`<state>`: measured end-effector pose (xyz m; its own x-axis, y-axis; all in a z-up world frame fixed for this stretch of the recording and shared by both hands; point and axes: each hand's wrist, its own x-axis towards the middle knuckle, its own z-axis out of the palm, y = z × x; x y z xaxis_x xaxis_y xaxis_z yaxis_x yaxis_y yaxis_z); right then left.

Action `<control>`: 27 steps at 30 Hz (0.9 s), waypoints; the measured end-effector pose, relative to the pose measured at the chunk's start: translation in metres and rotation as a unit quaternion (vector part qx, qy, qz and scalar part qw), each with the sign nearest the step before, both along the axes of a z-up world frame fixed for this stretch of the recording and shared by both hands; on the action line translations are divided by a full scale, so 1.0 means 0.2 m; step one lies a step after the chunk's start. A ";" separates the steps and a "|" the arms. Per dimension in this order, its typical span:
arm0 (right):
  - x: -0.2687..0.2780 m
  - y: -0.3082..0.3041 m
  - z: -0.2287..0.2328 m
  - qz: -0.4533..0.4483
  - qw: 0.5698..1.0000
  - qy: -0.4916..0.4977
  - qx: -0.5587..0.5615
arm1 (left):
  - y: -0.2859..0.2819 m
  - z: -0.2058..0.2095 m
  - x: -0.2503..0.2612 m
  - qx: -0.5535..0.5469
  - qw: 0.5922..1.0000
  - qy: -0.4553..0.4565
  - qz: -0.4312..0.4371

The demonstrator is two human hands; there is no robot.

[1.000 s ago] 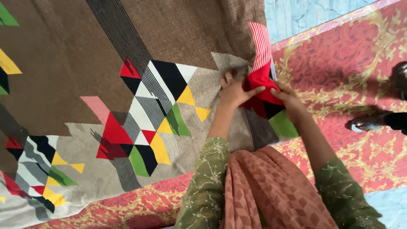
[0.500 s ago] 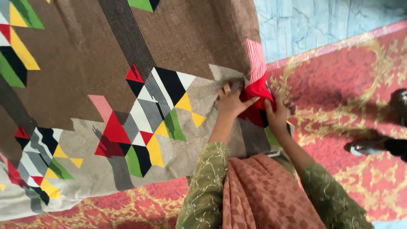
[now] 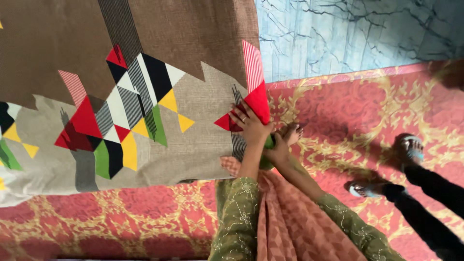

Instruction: The person spreads a patterned bedspread over a bed, smoothing the fabric with their hands and tucking the edges under the mattress.

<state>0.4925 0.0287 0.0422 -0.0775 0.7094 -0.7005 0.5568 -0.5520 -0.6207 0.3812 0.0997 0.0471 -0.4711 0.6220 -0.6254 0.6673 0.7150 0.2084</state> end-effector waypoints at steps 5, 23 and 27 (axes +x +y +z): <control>0.03 -0.08 -0.13 0.055 0.994 0.054 0.076 | -0.04 -0.10 -0.04 0.015 0.999 0.029 -0.022; 0.55 1.09 -0.27 0.255 0.959 -0.001 0.124 | 0.17 -0.05 -0.14 -0.191 0.971 -0.141 0.026; 0.26 1.71 -0.37 0.255 0.942 0.068 0.205 | 0.17 -0.11 -0.21 -0.242 0.946 -0.215 -0.023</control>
